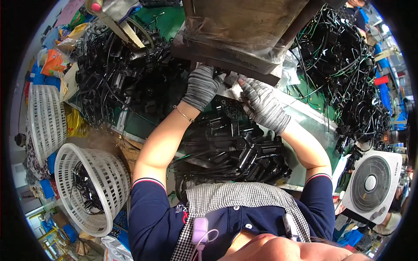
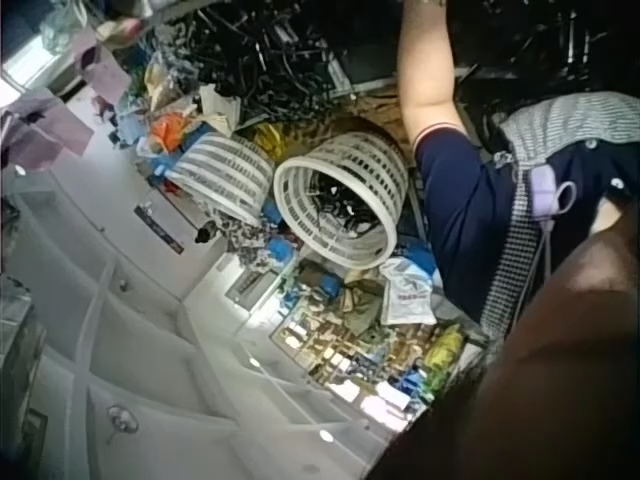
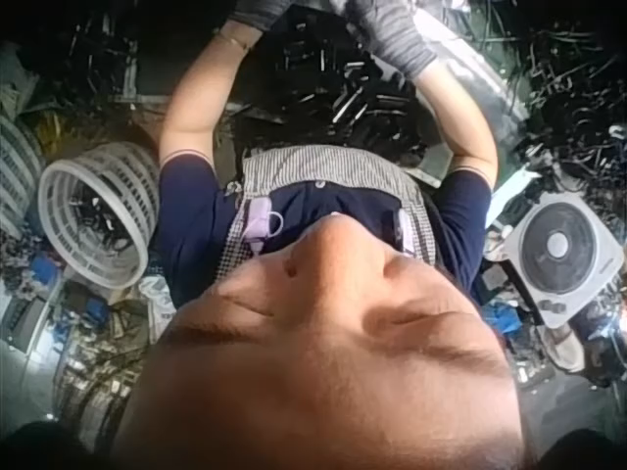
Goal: Assembling and crimping wire harnesses using a pneumatic press machine.
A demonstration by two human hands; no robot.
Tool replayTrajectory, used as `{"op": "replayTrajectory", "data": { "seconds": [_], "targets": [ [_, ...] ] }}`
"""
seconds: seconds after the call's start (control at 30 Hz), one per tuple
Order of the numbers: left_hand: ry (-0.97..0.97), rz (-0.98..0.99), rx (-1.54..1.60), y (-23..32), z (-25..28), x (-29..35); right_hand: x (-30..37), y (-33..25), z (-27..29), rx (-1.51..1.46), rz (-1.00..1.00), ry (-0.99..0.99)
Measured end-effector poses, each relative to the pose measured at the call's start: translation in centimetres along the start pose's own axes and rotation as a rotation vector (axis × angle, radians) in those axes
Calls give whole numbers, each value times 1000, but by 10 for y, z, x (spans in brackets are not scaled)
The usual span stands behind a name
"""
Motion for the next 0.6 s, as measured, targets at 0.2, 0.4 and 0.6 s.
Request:
{"op": "replayTrajectory", "data": {
  "seconds": [0.2, 0.4, 0.6],
  "targets": [
    [-26, 18, -30, -1, -3, 1, 1, -1, 8, 31, -16, -19],
    [-16, 28, -42, -12, -7, 6, 30, 40, 20, 94, -324, -78],
    [82, -95, -40, 1, 5, 3, 78, 70, -9, 212, -423, -462]
  ]
}}
Point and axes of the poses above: each hand's wrist, its own x-axis away from the middle knuckle, its own z-axis out of the back of the hand, y = z × x, the point moved 5 cm from there along -x, towards the middle knuckle, and after that the axes turned 14 degrees about y, right-handed, at the moved point
